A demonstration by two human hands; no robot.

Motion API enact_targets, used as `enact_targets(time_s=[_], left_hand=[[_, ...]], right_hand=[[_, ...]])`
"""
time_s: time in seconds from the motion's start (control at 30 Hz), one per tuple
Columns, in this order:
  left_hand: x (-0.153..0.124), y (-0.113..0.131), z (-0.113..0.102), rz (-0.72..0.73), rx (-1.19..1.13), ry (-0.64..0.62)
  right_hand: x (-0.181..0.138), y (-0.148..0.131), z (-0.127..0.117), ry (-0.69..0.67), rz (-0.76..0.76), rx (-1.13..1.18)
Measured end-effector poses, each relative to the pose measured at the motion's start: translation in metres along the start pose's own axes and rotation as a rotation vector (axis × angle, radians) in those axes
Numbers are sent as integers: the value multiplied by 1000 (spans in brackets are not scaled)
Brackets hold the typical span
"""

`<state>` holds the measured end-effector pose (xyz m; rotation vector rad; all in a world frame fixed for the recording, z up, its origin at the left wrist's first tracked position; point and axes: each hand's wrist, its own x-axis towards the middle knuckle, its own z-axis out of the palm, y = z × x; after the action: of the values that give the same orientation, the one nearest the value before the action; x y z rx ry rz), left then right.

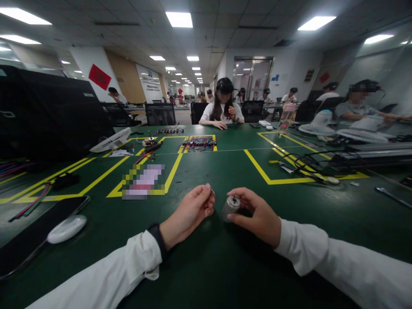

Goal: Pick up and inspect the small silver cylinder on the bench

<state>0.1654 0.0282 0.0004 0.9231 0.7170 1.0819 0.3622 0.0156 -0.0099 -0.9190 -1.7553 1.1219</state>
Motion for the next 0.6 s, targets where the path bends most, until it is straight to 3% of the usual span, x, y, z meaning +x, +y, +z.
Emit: enact_targets(time_s=[0.17, 0.37, 0.47, 0.6], left_hand=[[-3, 7, 2, 65, 194, -7], [-10, 28, 14, 446, 1009, -148], [-11, 29, 17, 479, 1124, -182], [-9, 28, 17, 511, 1144, -133]], right_hand=[[1, -1, 1, -81, 0, -274], [2, -3, 2, -112, 14, -257], [1, -3, 2, -111, 8, -255], [2, -2, 2, -112, 13, -245]])
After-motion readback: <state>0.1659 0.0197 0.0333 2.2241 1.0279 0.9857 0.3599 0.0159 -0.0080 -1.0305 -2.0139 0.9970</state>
